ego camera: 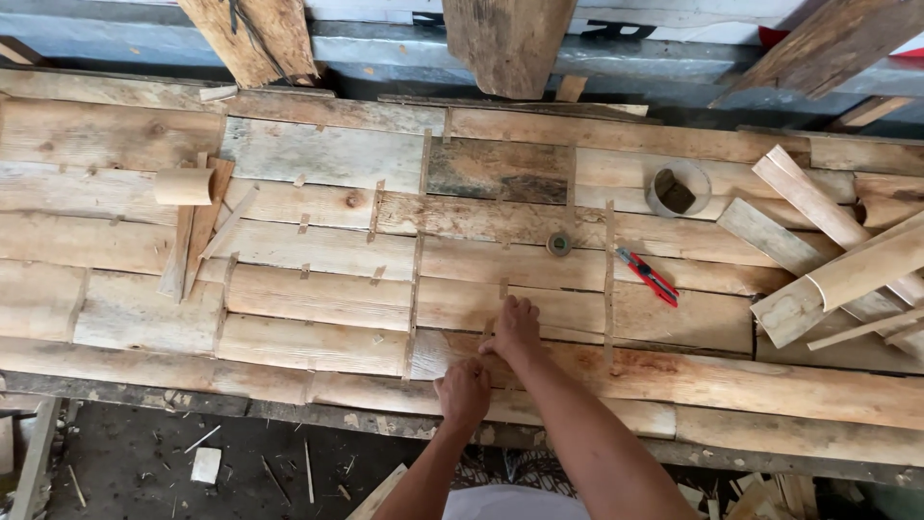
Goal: Assembling and shaping small bamboo strips and pieces to construct a panel pattern.
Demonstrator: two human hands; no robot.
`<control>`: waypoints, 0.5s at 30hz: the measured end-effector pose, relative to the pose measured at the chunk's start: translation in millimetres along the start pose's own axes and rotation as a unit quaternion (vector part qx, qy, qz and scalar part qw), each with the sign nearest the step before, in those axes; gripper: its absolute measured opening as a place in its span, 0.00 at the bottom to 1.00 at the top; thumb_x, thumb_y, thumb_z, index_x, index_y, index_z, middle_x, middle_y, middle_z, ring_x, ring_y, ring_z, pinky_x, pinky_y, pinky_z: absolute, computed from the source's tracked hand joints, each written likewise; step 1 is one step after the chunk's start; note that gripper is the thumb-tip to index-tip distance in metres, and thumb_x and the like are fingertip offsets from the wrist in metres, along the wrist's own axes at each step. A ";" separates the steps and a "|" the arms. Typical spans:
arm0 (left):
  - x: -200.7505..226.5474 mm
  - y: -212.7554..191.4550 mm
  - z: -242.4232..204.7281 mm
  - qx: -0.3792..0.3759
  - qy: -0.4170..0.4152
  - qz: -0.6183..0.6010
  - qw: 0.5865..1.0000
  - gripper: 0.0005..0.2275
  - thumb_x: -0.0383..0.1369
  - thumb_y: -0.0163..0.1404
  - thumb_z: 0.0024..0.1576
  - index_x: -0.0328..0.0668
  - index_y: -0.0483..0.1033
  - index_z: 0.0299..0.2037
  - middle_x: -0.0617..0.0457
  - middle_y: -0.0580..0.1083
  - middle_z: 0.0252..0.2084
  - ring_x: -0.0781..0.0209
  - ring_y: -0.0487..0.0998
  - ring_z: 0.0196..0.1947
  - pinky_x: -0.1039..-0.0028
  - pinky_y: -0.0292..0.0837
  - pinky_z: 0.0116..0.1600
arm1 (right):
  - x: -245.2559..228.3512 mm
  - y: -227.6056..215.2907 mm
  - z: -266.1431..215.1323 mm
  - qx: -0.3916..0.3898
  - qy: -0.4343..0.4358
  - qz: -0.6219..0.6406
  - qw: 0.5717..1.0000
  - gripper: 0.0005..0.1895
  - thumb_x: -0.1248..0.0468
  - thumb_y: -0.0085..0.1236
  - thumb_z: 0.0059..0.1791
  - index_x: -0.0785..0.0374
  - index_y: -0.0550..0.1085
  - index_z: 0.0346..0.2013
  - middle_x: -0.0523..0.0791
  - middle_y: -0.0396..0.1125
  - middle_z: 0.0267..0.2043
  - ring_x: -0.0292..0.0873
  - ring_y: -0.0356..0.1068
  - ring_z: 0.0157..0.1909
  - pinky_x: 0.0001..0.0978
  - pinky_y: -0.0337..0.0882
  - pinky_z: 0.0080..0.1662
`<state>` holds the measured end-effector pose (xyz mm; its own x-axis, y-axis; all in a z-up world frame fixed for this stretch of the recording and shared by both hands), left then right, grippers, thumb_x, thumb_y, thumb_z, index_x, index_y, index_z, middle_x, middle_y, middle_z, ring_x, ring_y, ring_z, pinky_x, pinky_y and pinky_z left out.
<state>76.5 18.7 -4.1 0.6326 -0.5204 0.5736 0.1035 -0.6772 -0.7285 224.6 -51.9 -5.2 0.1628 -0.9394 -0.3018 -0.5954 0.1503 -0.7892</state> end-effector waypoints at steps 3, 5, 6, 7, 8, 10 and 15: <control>16.6 -1.5 0.6 -0.012 0.072 0.048 0.996 0.08 0.34 0.52 0.57 0.48 0.82 0.43 0.49 0.79 0.41 0.47 0.77 0.48 0.49 0.64 0.54 | -7.0 -1.8 0.2 -0.002 0.040 0.010 0.999 0.59 0.54 0.86 0.28 0.68 0.57 0.62 0.57 0.55 0.64 0.60 0.56 0.66 0.49 0.66 0.63; 25.8 28.6 1.4 -0.057 0.181 0.188 0.964 0.11 0.33 0.55 0.51 0.44 0.80 0.43 0.46 0.78 0.43 0.47 0.77 0.47 0.50 0.66 0.51 | -5.9 1.4 5.7 -0.013 0.054 0.006 0.998 0.58 0.55 0.86 0.28 0.68 0.58 0.62 0.57 0.55 0.65 0.60 0.56 0.66 0.49 0.66 0.63; 30.8 48.0 -1.9 -0.103 0.283 0.324 0.897 0.16 0.33 0.57 0.45 0.40 0.79 0.44 0.44 0.77 0.45 0.48 0.77 0.46 0.51 0.67 0.48 | -6.1 3.6 8.1 -0.023 0.068 0.004 0.997 0.58 0.56 0.86 0.28 0.67 0.58 0.62 0.57 0.55 0.65 0.59 0.56 0.66 0.50 0.67 0.63; 36.6 37.2 -9.5 -0.102 0.281 0.325 0.897 0.16 0.33 0.57 0.45 0.40 0.79 0.44 0.44 0.77 0.45 0.48 0.77 0.46 0.51 0.67 0.48 | -9.1 3.2 4.8 -0.024 0.066 0.005 0.998 0.58 0.56 0.86 0.28 0.67 0.58 0.62 0.57 0.55 0.65 0.59 0.56 0.66 0.50 0.67 0.63; 40.5 26.4 -13.6 -0.136 0.219 0.198 0.946 0.12 0.35 0.52 0.55 0.43 0.79 0.46 0.46 0.78 0.45 0.48 0.78 0.47 0.52 0.66 0.55 | -9.6 1.2 2.2 -0.028 0.070 0.004 0.997 0.58 0.56 0.86 0.28 0.66 0.58 0.62 0.56 0.54 0.65 0.59 0.56 0.66 0.50 0.66 0.63; 52.4 -1.6 -14.2 -0.167 0.156 0.066 0.971 0.10 0.38 0.47 0.65 0.46 0.78 0.49 0.47 0.79 0.44 0.48 0.79 0.47 0.53 0.65 0.63 | -7.8 -4.5 2.5 -0.028 0.075 0.004 0.997 0.58 0.56 0.86 0.28 0.66 0.57 0.63 0.56 0.54 0.65 0.59 0.56 0.66 0.51 0.66 0.64; 24.7 -48.0 10.8 -0.087 0.070 0.029 0.993 0.12 0.37 0.38 0.69 0.38 0.71 0.51 0.43 0.74 0.56 0.45 0.72 0.61 0.56 0.66 0.68 | -0.2 -3.4 -2.6 -0.001 0.015 0.018 1.000 0.58 0.54 0.86 0.28 0.65 0.58 0.62 0.55 0.54 0.64 0.59 0.56 0.65 0.47 0.66 0.63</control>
Point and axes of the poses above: each hand's wrist, its own z-axis towards the middle knuckle, its own y-axis out of the palm, x = y × z, the point moved 5 cm from there along z, towards the middle knuckle
